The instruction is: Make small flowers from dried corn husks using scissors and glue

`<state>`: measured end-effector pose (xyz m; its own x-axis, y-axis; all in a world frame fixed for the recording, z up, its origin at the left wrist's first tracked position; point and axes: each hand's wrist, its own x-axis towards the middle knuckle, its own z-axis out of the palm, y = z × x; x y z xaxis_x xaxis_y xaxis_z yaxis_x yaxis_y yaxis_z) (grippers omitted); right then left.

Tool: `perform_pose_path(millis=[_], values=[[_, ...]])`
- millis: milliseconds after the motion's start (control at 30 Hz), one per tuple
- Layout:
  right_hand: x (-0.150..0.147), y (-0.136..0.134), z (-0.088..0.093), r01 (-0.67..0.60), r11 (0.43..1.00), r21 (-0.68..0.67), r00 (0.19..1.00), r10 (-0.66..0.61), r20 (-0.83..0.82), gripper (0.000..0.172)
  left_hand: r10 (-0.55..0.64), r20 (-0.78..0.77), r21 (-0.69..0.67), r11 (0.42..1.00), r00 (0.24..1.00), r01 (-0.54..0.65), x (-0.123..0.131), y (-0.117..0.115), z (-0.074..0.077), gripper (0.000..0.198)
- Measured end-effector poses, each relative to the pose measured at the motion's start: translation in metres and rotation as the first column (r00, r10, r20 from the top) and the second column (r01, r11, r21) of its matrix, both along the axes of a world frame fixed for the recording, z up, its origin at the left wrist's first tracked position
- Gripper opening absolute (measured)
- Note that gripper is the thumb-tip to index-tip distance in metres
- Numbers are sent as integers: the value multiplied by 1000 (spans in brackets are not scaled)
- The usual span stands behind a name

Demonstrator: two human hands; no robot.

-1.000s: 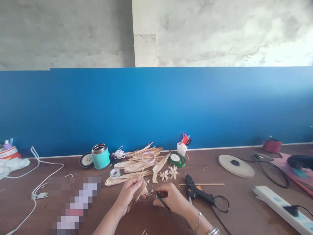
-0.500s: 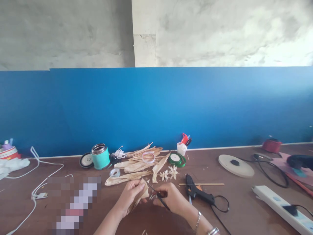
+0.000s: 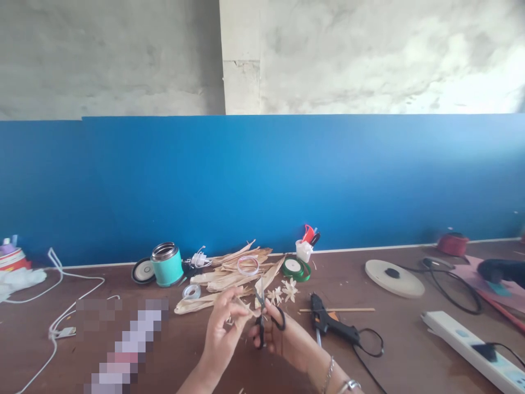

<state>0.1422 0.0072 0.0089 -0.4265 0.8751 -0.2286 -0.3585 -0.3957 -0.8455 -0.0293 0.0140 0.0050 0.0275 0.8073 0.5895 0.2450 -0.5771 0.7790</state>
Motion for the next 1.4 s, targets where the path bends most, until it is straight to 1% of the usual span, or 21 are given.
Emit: perform_pose_path(millis=[67,100,133,200,267,333,400,433,500,600,667,767,867,933,967,1033,1100,1167,1233,1300,1400], values=[[-1,0,-1,-29,999,-22,997,28,-67,38,8,-99,122,992,995,5,3,-4,-3,16],[-1,0,-2,-8,1000,1,997,8,-82,36,7,-136,159,987,991,15,4,-5,-4,18],[-1,0,-2,39,999,36,996,-36,-83,35,2,-157,175,984,988,25,6,-6,-6,21],[-2,0,0,157,980,120,987,-153,-39,35,-32,-141,138,989,989,52,7,-6,-8,21],[-3,1,3,259,942,215,962,-271,31,33,-75,-4,15,997,997,75,8,-5,-11,19],[-4,2,4,308,904,297,936,-343,72,34,-64,238,-161,981,969,105,10,-4,-11,37],[-5,4,2,321,875,361,927,-368,69,36,4,466,-330,929,885,169,12,-4,-9,52],[-6,6,-1,316,864,391,928,-368,64,37,-9,536,-389,885,844,257,14,-4,-6,54],[-7,9,-8,287,847,448,931,-357,80,37,-116,609,-440,773,784,456,17,-4,1,54],[-8,11,-16,251,817,520,922,-365,128,34,-174,624,-467,698,762,542,20,-5,8,39],[-7,11,-18,257,791,556,903,-401,154,33,-155,611,-496,690,777,528,20,-4,9,35],[-5,11,-17,293,735,611,865,-476,158,30,-96,578,-531,711,811,462,20,-1,3,34],[-2,10,-16,301,661,687,810,-558,182,22,8,479,-589,745,878,315,21,1,-4,34],[1,10,-16,256,612,748,744,-619,251,19,73,388,-652,726,919,218,23,1,-6,40],[2,9,-17,218,590,777,707,-644,291,23,76,368,-678,704,927,212,24,0,-7,42],[2,6,-17,121,552,825,651,-671,353,36,4,431,-679,660,903,321,26,-3,-6,42],[1,2,-16,3,530,848,638,-654,407,46,-80,545,-612,643,835,461,28,-6,-3,39],[-1,-1,-15,-94,520,849,648,-615,449,52,-89,596,-558,669,798,491,28,-7,0,36],[-3,-3,-13,-132,530,838,674,-571,468,52,-44,585,-558,703,810,441,27,-7,2,32],[-3,-3,-10,-85,565,821,708,-545,448,46,-16,558,-575,713,830,401,25,-5,2,31],[-3,-2,-6,87,618,781,719,-582,380,31,32,509,-605,725,860,330,22,-2,1,27]])
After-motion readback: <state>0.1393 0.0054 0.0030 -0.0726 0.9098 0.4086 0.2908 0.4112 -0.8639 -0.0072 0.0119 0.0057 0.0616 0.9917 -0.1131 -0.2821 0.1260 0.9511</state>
